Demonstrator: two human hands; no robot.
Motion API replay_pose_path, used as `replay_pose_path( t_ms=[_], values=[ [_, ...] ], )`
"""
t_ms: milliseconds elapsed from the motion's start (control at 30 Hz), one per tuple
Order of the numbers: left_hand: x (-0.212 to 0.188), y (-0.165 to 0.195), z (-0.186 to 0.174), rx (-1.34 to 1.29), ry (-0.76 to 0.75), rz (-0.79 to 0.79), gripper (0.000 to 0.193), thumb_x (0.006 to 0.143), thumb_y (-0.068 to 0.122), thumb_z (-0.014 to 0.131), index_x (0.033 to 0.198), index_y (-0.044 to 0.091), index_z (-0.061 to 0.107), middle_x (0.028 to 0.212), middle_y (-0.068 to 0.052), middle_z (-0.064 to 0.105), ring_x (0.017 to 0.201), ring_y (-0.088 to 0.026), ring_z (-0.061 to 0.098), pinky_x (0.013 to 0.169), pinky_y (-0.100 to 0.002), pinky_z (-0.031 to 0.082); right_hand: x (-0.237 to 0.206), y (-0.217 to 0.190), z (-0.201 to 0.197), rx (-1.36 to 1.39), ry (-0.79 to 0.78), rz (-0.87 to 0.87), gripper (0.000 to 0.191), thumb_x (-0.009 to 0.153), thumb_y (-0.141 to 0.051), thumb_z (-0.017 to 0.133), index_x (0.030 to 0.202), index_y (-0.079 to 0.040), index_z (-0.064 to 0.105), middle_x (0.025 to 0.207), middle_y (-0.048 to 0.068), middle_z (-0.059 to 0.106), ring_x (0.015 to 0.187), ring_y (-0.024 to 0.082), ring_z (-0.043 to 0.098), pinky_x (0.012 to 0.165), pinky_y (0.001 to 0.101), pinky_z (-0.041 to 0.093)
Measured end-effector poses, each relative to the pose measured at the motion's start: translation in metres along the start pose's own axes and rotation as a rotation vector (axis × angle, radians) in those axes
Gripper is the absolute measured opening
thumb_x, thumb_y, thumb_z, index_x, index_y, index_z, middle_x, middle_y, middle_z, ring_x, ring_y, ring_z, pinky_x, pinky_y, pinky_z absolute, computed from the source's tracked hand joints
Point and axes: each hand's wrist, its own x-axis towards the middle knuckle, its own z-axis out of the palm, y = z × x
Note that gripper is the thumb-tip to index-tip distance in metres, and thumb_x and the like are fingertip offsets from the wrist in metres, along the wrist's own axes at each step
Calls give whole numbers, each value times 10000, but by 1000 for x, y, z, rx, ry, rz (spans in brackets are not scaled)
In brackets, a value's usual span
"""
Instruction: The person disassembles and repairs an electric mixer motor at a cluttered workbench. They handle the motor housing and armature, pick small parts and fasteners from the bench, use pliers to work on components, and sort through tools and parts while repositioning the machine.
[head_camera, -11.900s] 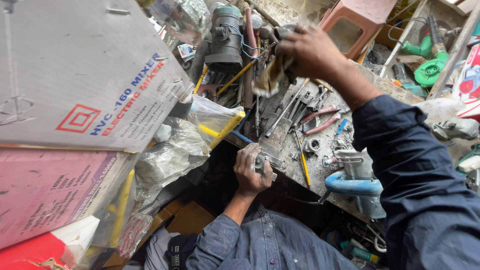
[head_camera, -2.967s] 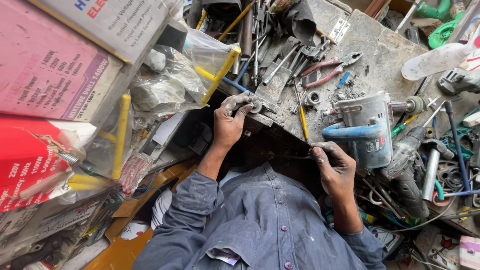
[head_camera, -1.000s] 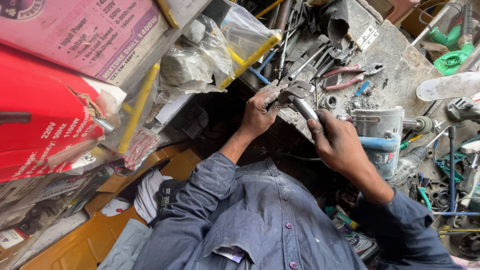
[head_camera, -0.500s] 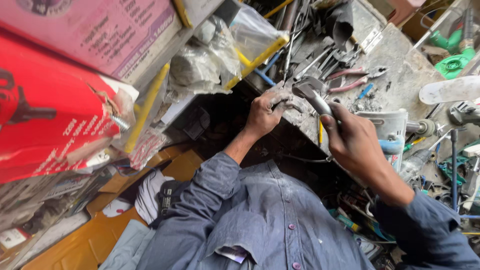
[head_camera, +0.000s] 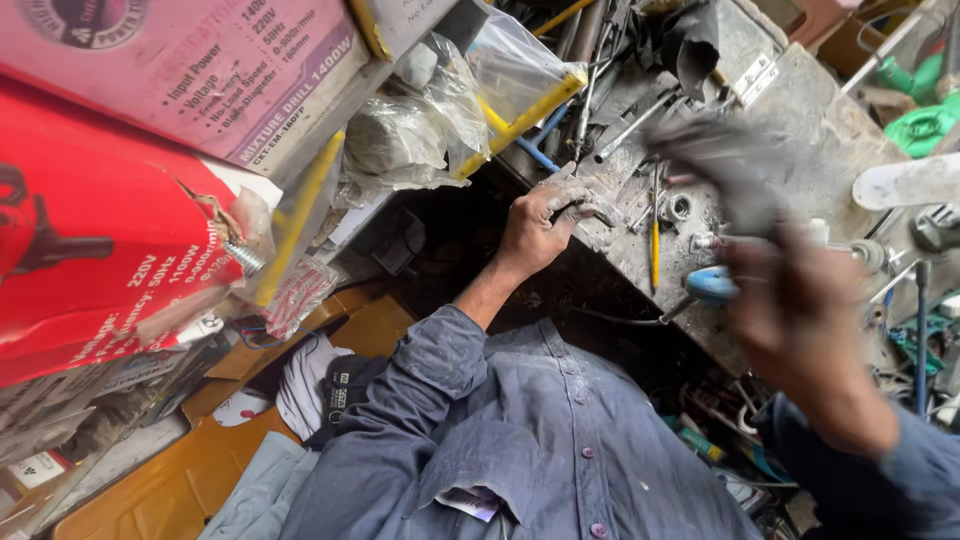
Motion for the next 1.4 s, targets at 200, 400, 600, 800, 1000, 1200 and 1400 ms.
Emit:
replay_pose_path(
  t_ms=[200, 400, 600, 800, 1000, 1200, 1400],
  values=[
    [2, -8, 2, 42, -8, 49, 264, 875, 45, 782, 1136, 43, 740, 1215, -128, 749, 1262, -306, 679, 1080, -375, 544, 6, 3, 42, 10, 105, -187, 236, 1120, -169, 548, 1272, 11, 545, 833, 149, 588, 731, 272, 588, 688, 387, 472],
    [2, -8, 5, 55, -2, 5, 256, 846, 67, 806, 1096, 57, 750, 1220, -129, 737, 1279, -309, 671, 1055, -368, 551, 10, -10, 9, -78, -163, 114, 222, 1033, -139, 563, 1172, 20, 632, 643, 143, 586, 530, 228, 581, 519, 416, 443],
    [3, -14, 2, 28, -24, 31, 237, 863, 66, 813, 1092, 59, 752, 1204, -120, 755, 1232, -298, 701, 1108, -386, 534, 19, -29, 17, 267, -51, 189, 333, 1110, -268, 460, 1157, 22, 619, 739, 155, 563, 571, 179, 498, 544, 320, 382],
    [4, -7, 2, 46, 5, 45, 231, 859, 48, 789, 1084, 32, 739, 1189, -137, 735, 1324, -346, 636, 1051, -386, 544, 22, -28, 18, -35, -233, 99, 284, 1024, -131, 590, 1261, 19, 639, 636, 151, 575, 488, 201, 529, 494, 348, 396],
    [5, -10, -2, 42, -32, 50, 211, 867, 63, 801, 1068, 44, 740, 1212, -121, 746, 1344, -353, 618, 1073, -393, 536, 15, -1, 36, 61, 242, -397, 134, 1144, -262, 539, 1081, -152, 496, 817, 117, 567, 663, 275, 507, 696, 426, 437],
    [3, -9, -2, 43, -23, 36, 249, 868, 93, 800, 1109, 65, 744, 1225, -100, 733, 1356, -321, 611, 1073, -380, 540, 19, -15, 25, -63, -306, 308, 180, 1051, -161, 564, 1146, -25, 633, 559, 115, 542, 435, 215, 502, 450, 393, 373],
    [3, -15, -1, 42, -27, 28, 216, 883, 90, 800, 1092, 76, 749, 1226, -91, 746, 1373, -320, 600, 1045, -372, 547, 7, -10, 13, 358, 252, -97, 223, 1044, -168, 555, 1186, -18, 639, 586, 151, 556, 466, 234, 513, 477, 403, 391]
  ],
)
